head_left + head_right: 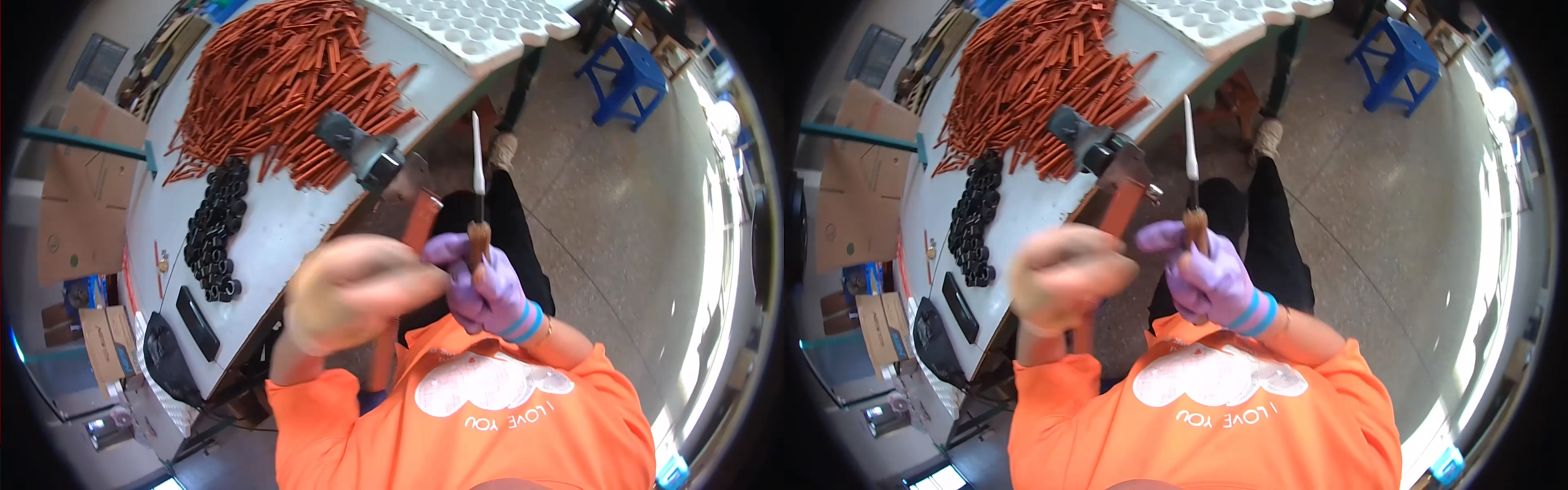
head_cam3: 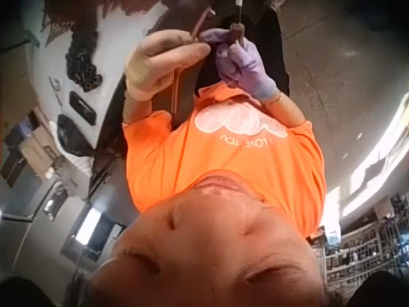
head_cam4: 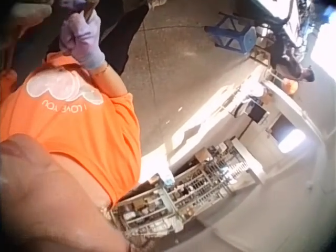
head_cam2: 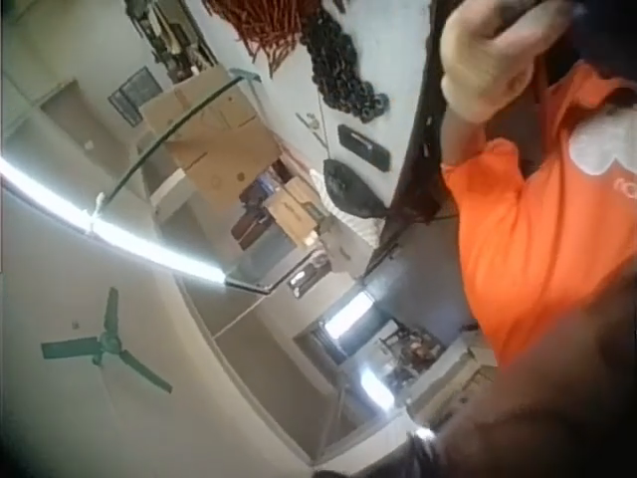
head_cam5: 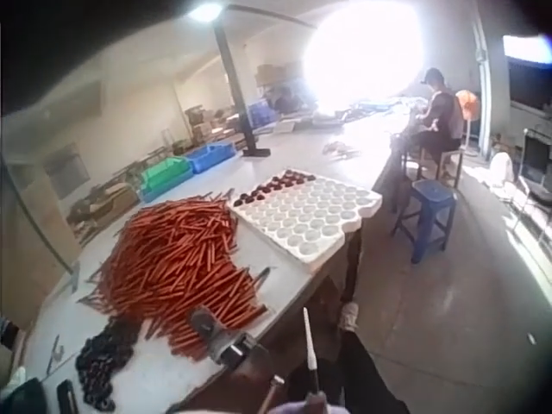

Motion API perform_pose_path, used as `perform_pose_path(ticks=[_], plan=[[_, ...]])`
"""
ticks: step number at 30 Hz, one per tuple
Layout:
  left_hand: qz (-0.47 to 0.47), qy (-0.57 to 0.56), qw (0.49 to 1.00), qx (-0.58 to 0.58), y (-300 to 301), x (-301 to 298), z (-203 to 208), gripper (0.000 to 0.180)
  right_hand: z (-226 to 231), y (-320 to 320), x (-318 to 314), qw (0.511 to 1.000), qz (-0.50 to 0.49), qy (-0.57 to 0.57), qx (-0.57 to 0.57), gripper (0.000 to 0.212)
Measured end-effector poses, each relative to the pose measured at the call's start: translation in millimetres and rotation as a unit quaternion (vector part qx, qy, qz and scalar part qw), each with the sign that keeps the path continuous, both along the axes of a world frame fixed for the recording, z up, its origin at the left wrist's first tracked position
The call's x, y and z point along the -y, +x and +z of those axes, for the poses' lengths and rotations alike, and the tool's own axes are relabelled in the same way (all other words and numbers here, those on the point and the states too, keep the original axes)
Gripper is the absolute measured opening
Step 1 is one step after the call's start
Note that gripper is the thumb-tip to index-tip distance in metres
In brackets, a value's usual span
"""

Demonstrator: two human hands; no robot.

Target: Assemble metal and plastic components into a cable sub-assembly using a manual winding jig.

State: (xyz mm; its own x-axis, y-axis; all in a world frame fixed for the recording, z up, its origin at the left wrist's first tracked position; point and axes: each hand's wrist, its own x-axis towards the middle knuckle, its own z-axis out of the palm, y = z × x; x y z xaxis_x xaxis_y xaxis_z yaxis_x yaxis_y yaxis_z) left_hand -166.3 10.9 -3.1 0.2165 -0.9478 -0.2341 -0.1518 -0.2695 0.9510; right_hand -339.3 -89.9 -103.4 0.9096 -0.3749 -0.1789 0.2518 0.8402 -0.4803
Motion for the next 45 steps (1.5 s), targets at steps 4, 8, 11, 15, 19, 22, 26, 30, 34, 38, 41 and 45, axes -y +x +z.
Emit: perform_pose_path(ticks=[4, 8, 11, 15, 19, 22, 26, 30, 34, 38, 41, 45], plan=[[-0.199, -0.362, 0.862, 0.295, -21.8, 23.7, -78.5, 0.027, -2.0, 6.1, 23.0, 0.993, -0.032, -0.007, -0.118, 0.019], [0.152, -0.008, 0.855, -0.496, -56.3, -3.2, -112.1, 0.029, -2.5, -10.4, 30.0, 0.977, -0.04, -0.133, -0.161, 0.018], [0.115, 0.044, 0.916, -0.381, -56.0, 0.2, -102.7, 0.028, 5.1, -4.6, 33.5, 0.945, -0.046, -0.252, -0.203, 0.02], [0.082, 0.041, 0.985, -0.146, -46.9, -4.9, -92.3, 0.028, 16.4, -7.0, 31.1, 0.906, -0.05, -0.36, -0.217, 0.024], [0.123, -0.205, 0.956, 0.169, -14.9, -17.9, -88.8, 0.025, 18.5, -40.2, 22.5, 0.927, -0.002, -0.315, -0.202, 0.032], [0.205, -0.261, 0.926, 0.177, 13.4, -1.6, -70.2, 0.027, 3.8, -45.9, 12.6, 0.933, 0.097, -0.243, -0.246, 0.036], [0.236, -0.168, 0.941, 0.174, 25.7, 18.1, -54.7, 0.03, 7.5, -19.0, 16.9, 0.932, 0.161, -0.219, -0.238, 0.037], [0.25, -0.098, 0.954, 0.131, 32.5, 30.5, -42.3, 0.031, 14.0, 3.7, 28.1, 0.926, 0.157, -0.261, -0.223, 0.033], [0.231, -0.067, 0.966, 0.095, 37.0, 35.0, -31.4, 0.032, 14.5, 14.6, 37.4, 0.911, 0.105, -0.322, -0.235, 0.024], [0.215, -0.04, 0.976, -0.004, 44.3, 40.1, -25.2, 0.032, -3.0, 18.1, 55.6, 0.652, -0.074, -0.736, -0.168, 0.015], [0.183, -0.023, 0.981, -0.06, 55.3, 37.5, -18.5, 0.032, 1.6, 22.1, 59.3, 0.586, -0.103, -0.778, -0.203, 0.022], [0.137, -0.021, 0.979, -0.149, 65.2, 35.6, -22.1, 0.032, 4.8, 21.9, 59.5, 0.513, -0.137, -0.81, -0.25, 0.032]])
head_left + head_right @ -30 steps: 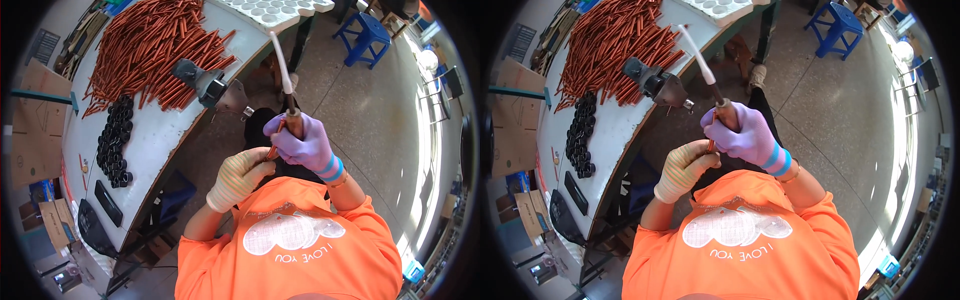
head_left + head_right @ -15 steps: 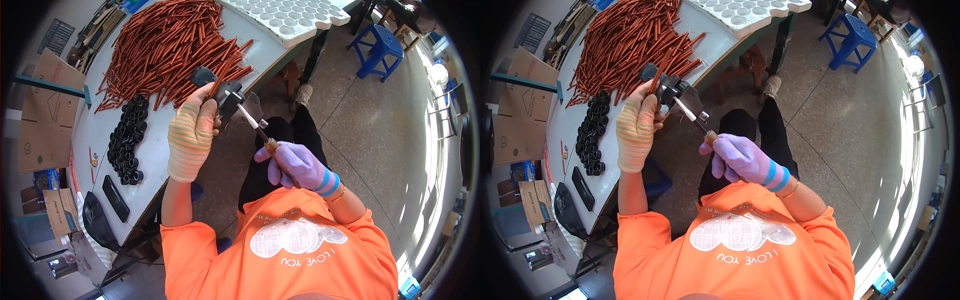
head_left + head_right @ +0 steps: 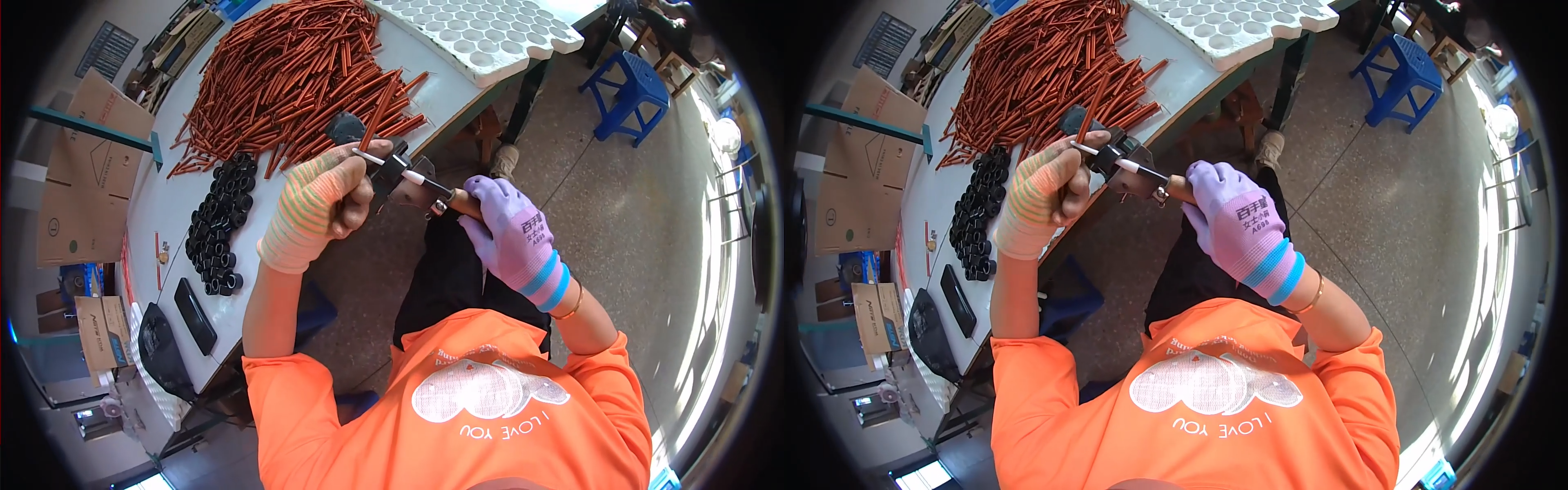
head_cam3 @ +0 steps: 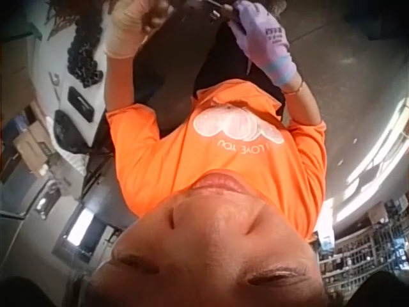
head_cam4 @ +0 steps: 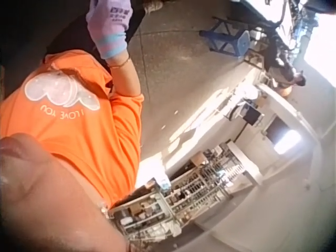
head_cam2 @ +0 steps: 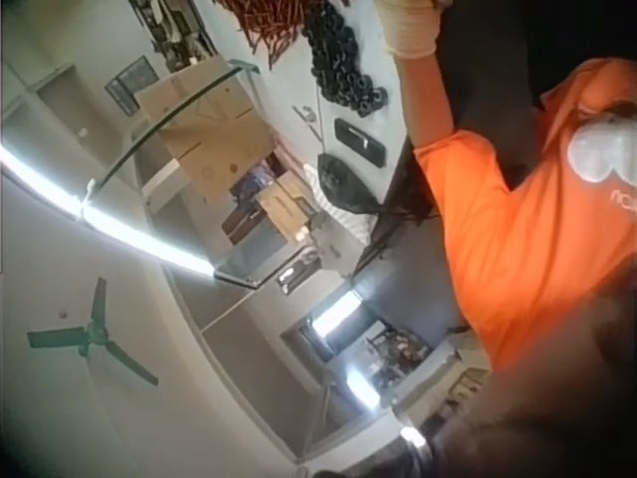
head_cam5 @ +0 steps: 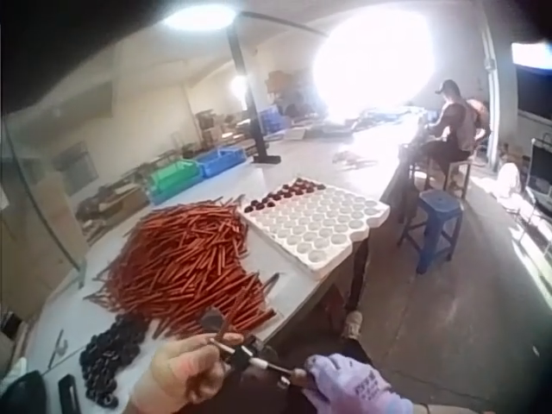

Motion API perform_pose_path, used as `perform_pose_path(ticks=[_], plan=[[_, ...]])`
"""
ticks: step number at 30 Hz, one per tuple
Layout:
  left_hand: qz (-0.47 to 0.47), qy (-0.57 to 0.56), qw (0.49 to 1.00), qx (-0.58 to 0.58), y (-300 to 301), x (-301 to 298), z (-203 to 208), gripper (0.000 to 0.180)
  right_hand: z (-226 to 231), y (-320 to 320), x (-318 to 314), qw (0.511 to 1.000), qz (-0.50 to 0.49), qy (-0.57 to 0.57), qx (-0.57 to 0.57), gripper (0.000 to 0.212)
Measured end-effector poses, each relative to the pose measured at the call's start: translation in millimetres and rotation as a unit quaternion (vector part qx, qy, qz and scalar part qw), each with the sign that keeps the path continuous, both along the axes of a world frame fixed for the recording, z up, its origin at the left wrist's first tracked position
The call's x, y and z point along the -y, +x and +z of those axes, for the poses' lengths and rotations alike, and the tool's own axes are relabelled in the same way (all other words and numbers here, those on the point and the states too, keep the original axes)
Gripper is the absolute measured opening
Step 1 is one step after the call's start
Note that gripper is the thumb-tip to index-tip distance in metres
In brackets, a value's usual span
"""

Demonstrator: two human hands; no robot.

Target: Assemble metal and plastic components into a cable sub-assembly using a manual winding jig.

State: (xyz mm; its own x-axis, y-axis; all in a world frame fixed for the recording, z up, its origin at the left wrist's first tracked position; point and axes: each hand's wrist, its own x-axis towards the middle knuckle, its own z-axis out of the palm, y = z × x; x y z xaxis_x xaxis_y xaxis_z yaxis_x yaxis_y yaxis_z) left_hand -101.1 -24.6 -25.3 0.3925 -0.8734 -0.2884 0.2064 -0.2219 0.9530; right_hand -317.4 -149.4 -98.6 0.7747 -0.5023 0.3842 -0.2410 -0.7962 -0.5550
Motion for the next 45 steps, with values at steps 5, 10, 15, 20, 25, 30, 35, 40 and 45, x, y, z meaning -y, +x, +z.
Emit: perform_pose_path(ticks=[5, 10, 15, 20, 25, 30, 35, 40, 45], plan=[[0.006, -0.051, 0.999, -0.019, -7.1, -1.9, -11.2, 0.031, -4.0, -6.3, -0.9, 0.999, -0.043, -0.013, -0.014, 0.035], [0.126, -0.045, 0.945, 0.299, -35.7, 1.3, -22.4, 0.031, -12.9, -18.4, -4.4, 1.0, -0.026, -0.004, -0.007, 0.035], [0.151, -0.169, 0.799, 0.557, -41.2, -8.4, -65.2, 0.03, -12.8, -58.3, -34.0, 0.988, 0.056, 0.137, 0.047, 0.031], [0.156, -0.154, 0.775, 0.593, -43.0, -1.7, -70.1, 0.031, -24.5, -156.9, -67.1, 0.892, 0.006, 0.44, -0.109, 0.008], [0.204, -0.25, 0.708, 0.628, -46.9, 17.3, -80.1, 0.025, -6.6, -167.5, -83.0, 0.849, -0.012, 0.516, -0.116, 0.011], [0.226, -0.281, 0.704, 0.611, -43.1, 24.9, -84.7, 0.021, -0.6, -112.3, -66.4, 0.808, -0.022, 0.576, 0.123, 0.02], [0.139, -0.264, 0.732, 0.613, -33.8, 1.9, -65.9, 0.015, -13.7, -31.6, -51.3, 0.727, 0.043, 0.675, -0.123, 0.035], [0.156, -0.294, 0.715, 0.614, -24.0, 0.6, -61.8, 0.016, -17.7, -74.4, -67.5, 0.694, 0.063, 0.716, -0.037, 0.031], [0.222, -0.294, 0.794, 0.484, -6.3, 28.6, -66.4, 0.023, -11.4, -24.7, -42.5, 0.808, 0.087, 0.582, 0.022, 0.025]])
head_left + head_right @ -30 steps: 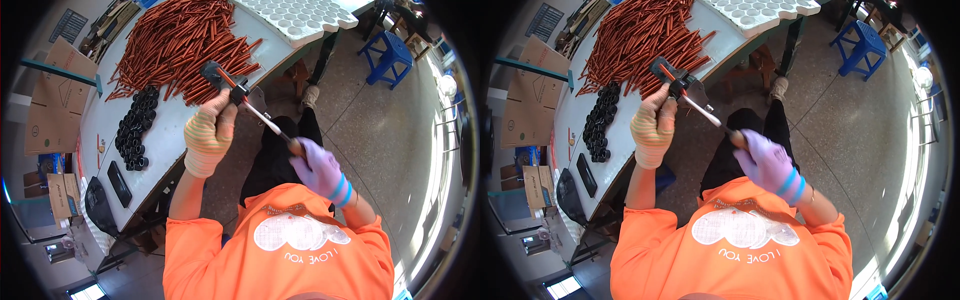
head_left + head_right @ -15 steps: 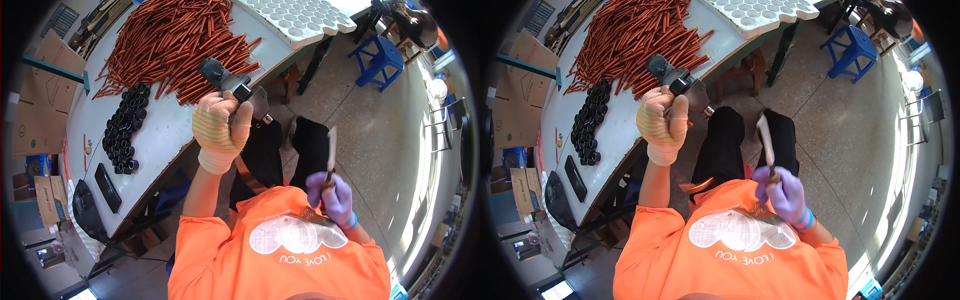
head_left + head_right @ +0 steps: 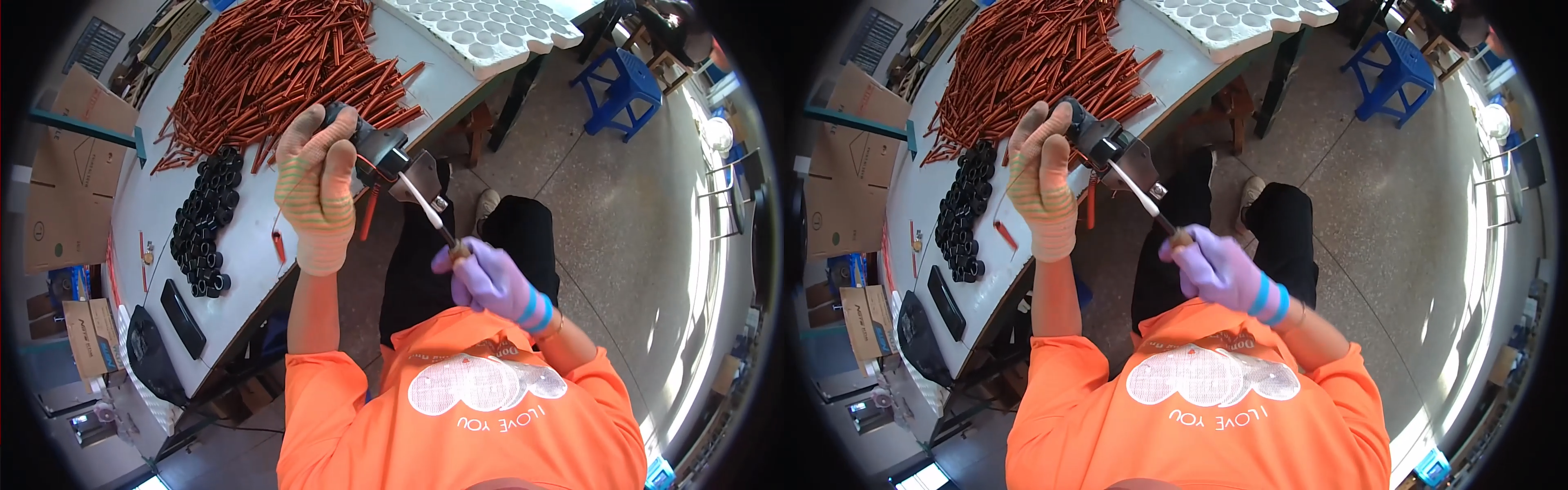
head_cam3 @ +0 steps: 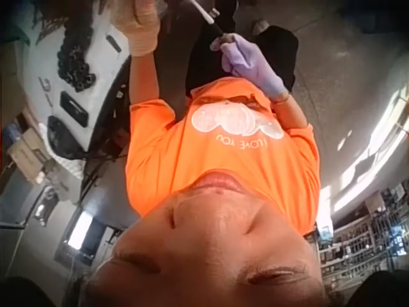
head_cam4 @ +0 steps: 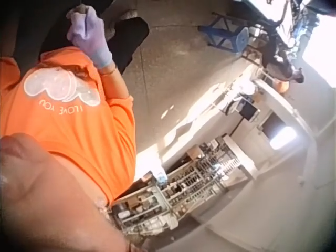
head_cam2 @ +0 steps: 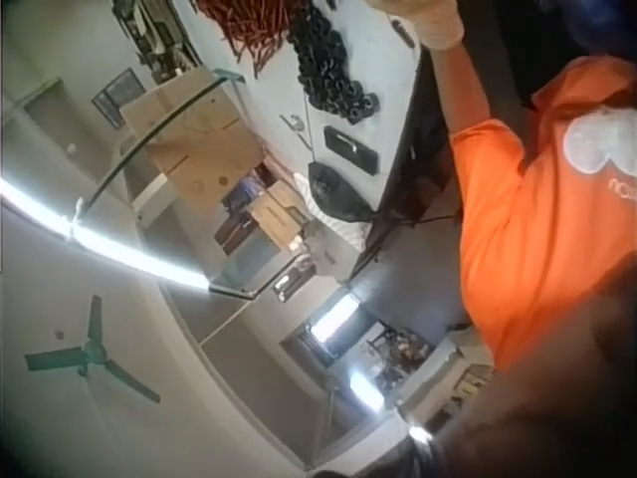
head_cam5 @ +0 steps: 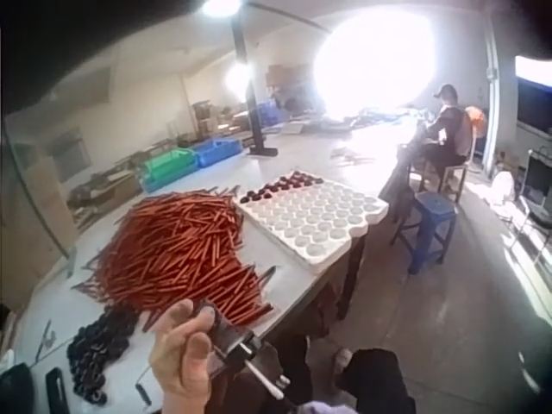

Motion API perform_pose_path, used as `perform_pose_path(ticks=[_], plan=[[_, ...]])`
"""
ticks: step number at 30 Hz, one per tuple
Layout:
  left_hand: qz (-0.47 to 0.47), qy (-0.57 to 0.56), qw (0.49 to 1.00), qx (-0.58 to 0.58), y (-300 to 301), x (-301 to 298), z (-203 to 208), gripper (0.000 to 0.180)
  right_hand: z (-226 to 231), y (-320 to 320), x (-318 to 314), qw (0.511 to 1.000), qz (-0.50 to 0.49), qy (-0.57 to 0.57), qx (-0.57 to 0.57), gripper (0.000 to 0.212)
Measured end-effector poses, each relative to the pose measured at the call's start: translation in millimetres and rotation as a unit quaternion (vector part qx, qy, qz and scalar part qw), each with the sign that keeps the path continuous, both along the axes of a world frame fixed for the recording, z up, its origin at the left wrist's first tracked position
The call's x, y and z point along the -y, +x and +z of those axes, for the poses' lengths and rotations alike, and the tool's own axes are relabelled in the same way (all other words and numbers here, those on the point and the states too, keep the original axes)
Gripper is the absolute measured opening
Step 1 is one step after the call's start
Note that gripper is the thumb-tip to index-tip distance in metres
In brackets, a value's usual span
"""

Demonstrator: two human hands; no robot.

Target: Assemble metal and plastic components into a cable sub-assembly using a manual winding jig.

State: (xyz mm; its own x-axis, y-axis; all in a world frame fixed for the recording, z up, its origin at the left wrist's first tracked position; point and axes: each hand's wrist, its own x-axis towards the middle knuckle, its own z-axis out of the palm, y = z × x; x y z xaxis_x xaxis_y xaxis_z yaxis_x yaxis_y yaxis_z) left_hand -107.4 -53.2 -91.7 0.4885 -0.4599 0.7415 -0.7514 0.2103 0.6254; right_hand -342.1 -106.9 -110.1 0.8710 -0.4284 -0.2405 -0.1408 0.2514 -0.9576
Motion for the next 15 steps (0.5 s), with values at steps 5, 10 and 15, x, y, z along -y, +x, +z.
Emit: perform_pose_path(ticks=[5, 10, 15], plan=[[-0.055, -0.009, 0.995, -0.086, 7.8, 17.3, -2.6, 0.028, 15.8, 19.1, 34.0, 0.966, 0.014, -0.256, -0.033, 0.014], [-0.066, 0.001, 0.984, -0.166, 3.8, 21.7, 8.0, 0.045, 3.2, -3.9, 27.3, 0.916, -0.015, -0.401, -0.032, 0.008], [-0.071, -0.025, 0.997, 0.012, 20.7, -0.3, 13.0, 0.088, 28.1, -38.0, -1.5, 0.994, 0.019, -0.041, -0.101, 0.008]])
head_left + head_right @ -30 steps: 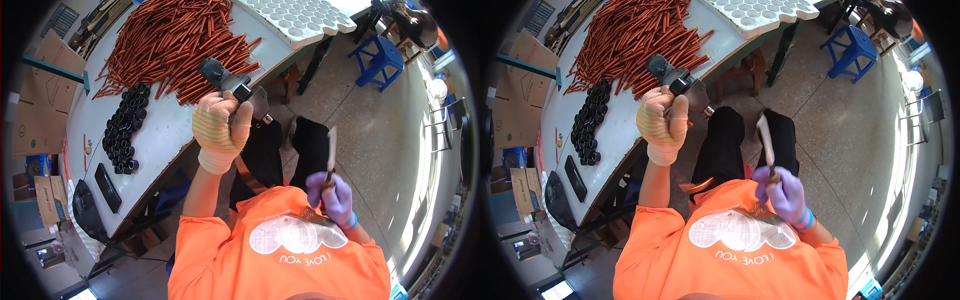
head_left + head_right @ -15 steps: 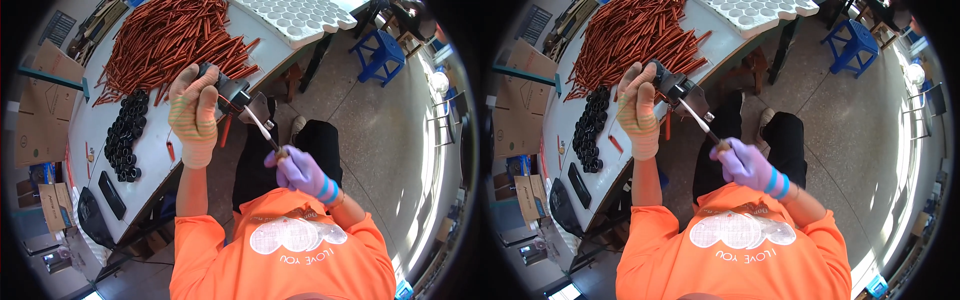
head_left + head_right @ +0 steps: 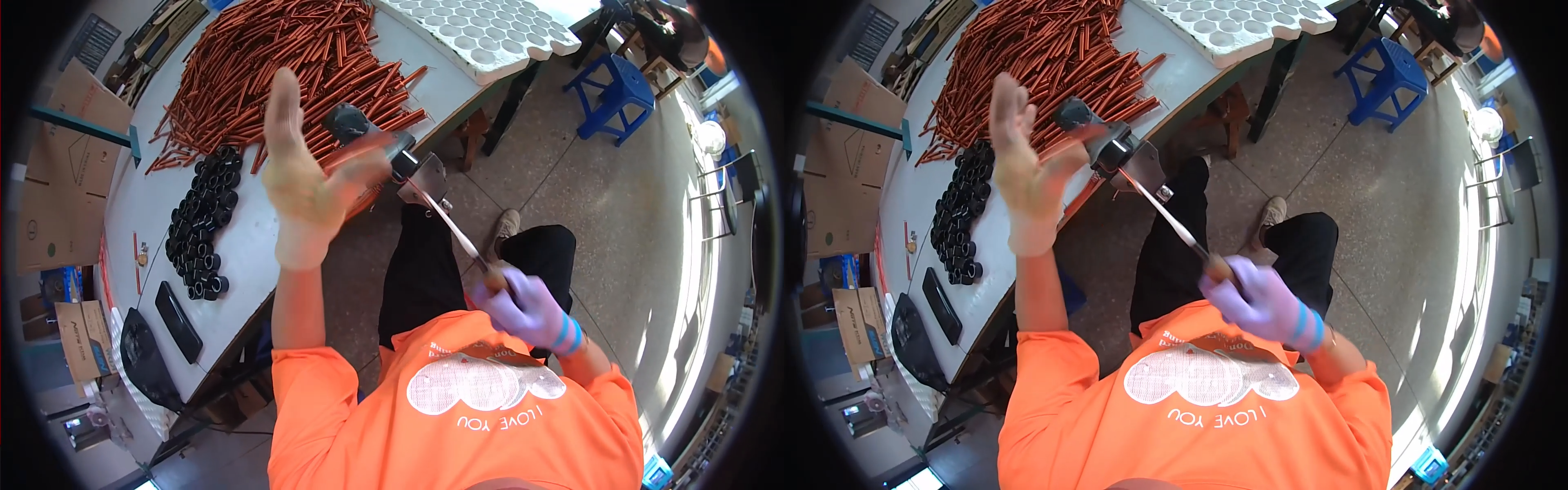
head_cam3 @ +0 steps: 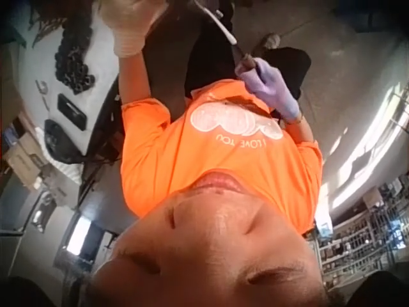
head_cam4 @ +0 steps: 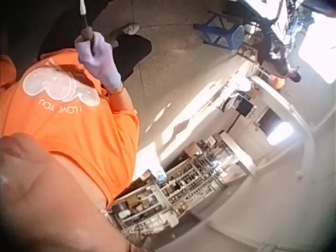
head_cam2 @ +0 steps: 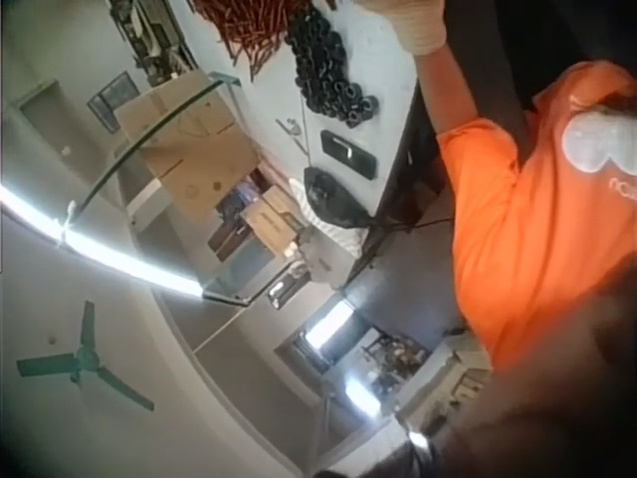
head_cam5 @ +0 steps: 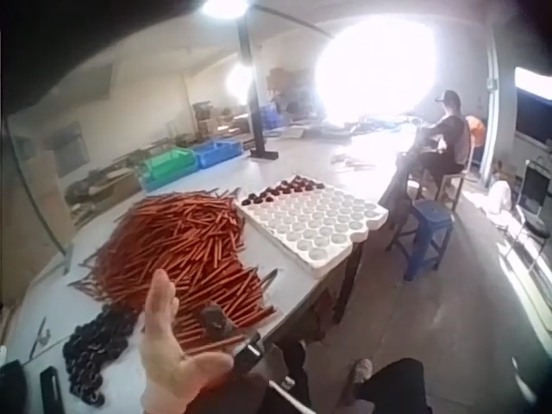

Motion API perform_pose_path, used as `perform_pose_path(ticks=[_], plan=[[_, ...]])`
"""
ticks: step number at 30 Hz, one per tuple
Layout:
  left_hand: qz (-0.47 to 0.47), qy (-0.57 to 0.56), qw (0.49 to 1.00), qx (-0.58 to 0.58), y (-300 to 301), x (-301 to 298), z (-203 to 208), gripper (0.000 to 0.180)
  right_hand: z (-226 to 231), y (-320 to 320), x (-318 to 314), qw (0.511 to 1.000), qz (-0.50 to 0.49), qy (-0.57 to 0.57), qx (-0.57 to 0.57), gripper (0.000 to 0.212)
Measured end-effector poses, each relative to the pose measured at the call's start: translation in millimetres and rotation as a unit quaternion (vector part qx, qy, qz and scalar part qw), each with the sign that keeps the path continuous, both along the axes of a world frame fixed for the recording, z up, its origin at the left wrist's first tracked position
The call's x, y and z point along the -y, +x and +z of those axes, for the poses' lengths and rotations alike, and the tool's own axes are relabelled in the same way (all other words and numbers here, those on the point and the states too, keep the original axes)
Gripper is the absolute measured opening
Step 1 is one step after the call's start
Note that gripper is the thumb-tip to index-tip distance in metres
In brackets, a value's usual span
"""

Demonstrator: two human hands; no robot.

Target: Assemble metal and plastic components into a cable sub-assembly using a manual winding jig.

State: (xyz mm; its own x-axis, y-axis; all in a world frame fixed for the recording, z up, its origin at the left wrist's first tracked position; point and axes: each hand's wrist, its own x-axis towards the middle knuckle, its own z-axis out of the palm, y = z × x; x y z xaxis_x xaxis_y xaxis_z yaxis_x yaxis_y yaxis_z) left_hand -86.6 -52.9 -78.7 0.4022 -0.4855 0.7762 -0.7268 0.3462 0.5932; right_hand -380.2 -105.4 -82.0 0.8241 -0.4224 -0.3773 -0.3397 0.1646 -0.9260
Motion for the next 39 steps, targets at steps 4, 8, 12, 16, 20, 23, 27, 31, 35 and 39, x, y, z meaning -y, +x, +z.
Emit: perform_pose_path(ticks=[4, 8, 12, 16, 20, 23, 27, 31, 35, 39], plan=[[-0.03, 0.072, 0.992, 0.096, -30.6, -10.5, 13.5, 0.067, -20.4, -68.4, -22.7, 0.991, 0.003, -0.136, 0.01, 0.01], [0.06, 0.108, 0.942, 0.312, -52.7, -8.6, 4.6, 0.041, -13.8, -90.7, -30.9, 0.994, 0.014, -0.067, -0.083, 0.012], [0.116, 0.101, 0.946, 0.284, -51.4, -13.3, 3.2, 0.024, -18.8, -31.7, -13.1, 0.969, -0.227, 0.082, 0.058, 0.016], [0.104, 0.091, 0.966, 0.22, -25.6, -15.3, -5.9, 0.028, -17.5, 26.5, -2.7, 0.984, -0.068, 0.152, -0.068, 0.014], [0.093, 0.065, 0.978, 0.173, -17.5, -15.7, -20.3, 0.03, -31.0, -4.2, -29.1, 0.991, -0.102, 0.048, 0.066, 0.014], [0.043, 0.074, 0.995, 0.045, 2.1, -3.6, -20.8, 0.037, -46.1, 41.0, 5.3, 0.942, -0.065, -0.282, 0.168, 0.01], [0.014, 0.155, 0.968, -0.195, -7.6, 22.3, 5.3, 0.055, -8.4, 56.4, 37.4, 0.899, -0.012, -0.434, 0.059, 0.006], [0.015, 0.169, 0.962, -0.212, -14.7, 4.8, 12.4, 0.089, -27.9, -5.7, 8.5, 0.962, -0.002, -0.262, 0.075, 0.009], [0.077, 0.223, 0.937, 0.259, -39.8, -13.1, 17.0, 0.06, -36.5, -76.1, -24.1, 0.988, -0.026, -0.146, -0.031, 0.005], [0.078, 0.136, 0.934, 0.32, -53.0, -19.7, 8.7, 0.028, -28.8, -67.9, -25.4, 0.983, -0.034, -0.175, -0.038, 0.006]])
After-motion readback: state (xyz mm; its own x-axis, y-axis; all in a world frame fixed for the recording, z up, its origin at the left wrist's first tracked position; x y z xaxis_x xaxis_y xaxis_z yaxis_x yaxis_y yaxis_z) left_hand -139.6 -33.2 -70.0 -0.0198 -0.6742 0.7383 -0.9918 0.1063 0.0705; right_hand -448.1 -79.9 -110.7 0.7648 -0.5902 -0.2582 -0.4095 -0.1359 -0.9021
